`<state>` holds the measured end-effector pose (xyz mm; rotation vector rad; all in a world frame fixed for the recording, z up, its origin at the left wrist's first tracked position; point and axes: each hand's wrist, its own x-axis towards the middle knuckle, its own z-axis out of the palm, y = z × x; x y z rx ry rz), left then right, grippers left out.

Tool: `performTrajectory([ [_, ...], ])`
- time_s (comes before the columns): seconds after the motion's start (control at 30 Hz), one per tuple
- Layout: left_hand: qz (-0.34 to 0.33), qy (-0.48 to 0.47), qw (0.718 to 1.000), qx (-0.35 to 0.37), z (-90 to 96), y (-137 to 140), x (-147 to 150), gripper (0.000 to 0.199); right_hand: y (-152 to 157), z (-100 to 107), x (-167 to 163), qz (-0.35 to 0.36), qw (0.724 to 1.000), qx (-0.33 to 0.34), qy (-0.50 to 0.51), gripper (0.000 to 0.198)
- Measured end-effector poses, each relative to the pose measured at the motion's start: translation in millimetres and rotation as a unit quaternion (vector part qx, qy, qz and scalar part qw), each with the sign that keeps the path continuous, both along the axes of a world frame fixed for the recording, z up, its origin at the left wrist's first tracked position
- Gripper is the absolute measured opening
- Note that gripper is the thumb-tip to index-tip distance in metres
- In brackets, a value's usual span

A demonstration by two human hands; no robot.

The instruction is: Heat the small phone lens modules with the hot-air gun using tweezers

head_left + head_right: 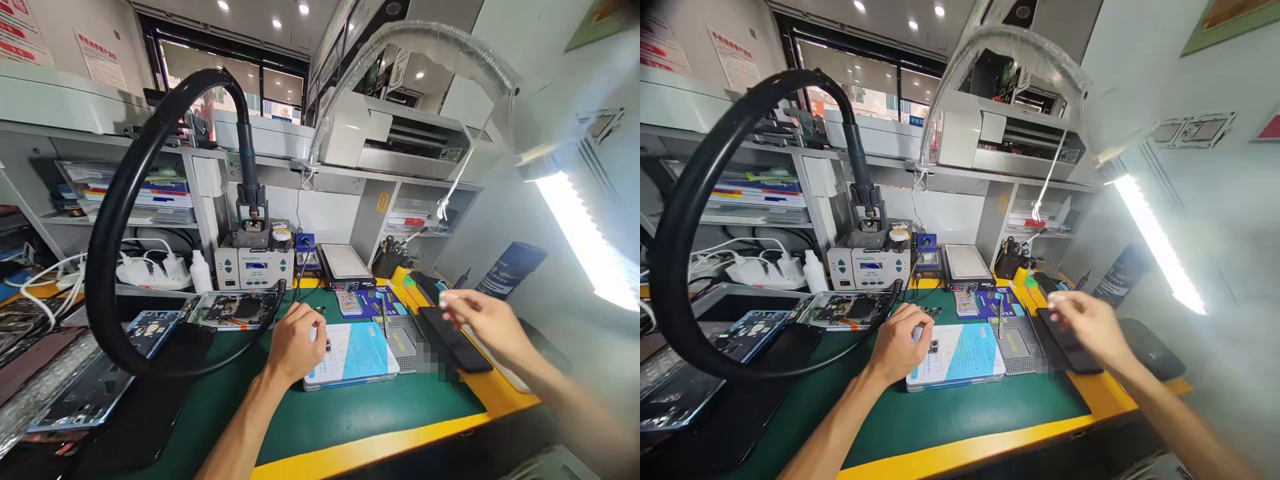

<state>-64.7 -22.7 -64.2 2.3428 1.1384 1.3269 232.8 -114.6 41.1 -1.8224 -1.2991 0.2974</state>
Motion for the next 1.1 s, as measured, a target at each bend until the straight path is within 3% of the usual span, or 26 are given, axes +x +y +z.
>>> performTrajectory([
  [0.1, -0.033, 0.026, 0.998, -0.055, 3.6, 2, -5, 0.019, 8, -25, -34, 0.178, 0.978, -0.099, 0.051, 0.045],
  [0.2, -0.055, 0.051, 0.991, -0.107, 8.5, 4, -10, 0.019, 28, -38, -74, 0.321, 0.937, -0.121, 0.067, 0.047],
  [0.23, -0.06, 0.058, 0.989, -0.121, 10.5, 4, -12, 0.019, 36, -40, -84, 0.337, 0.931, -0.123, 0.061, 0.045],
  [0.47, -0.077, 0.111, 0.973, -0.187, 21.8, 1, -21, 0.004, 67, -52, -109, 0.396, 0.912, -0.102, -0.024, 0.029],
  [0.6, -0.077, 0.134, 0.967, -0.204, 19.6, -1, -19, 0.017, 65, -64, -113, 0.395, 0.909, -0.07, -0.108, 0.03],
  [0.77, -0.079, 0.149, 0.964, -0.204, 17.0, -4, -15, 0.013, 60, -68, -117, 0.408, 0.89, -0.09, -0.185, 0.029],
  [1.1, -0.082, 0.154, 0.962, -0.212, 17.8, -2, -12, 0.008, 55, -69, -117, 0.408, 0.884, -0.101, -0.205, 0.028],
])
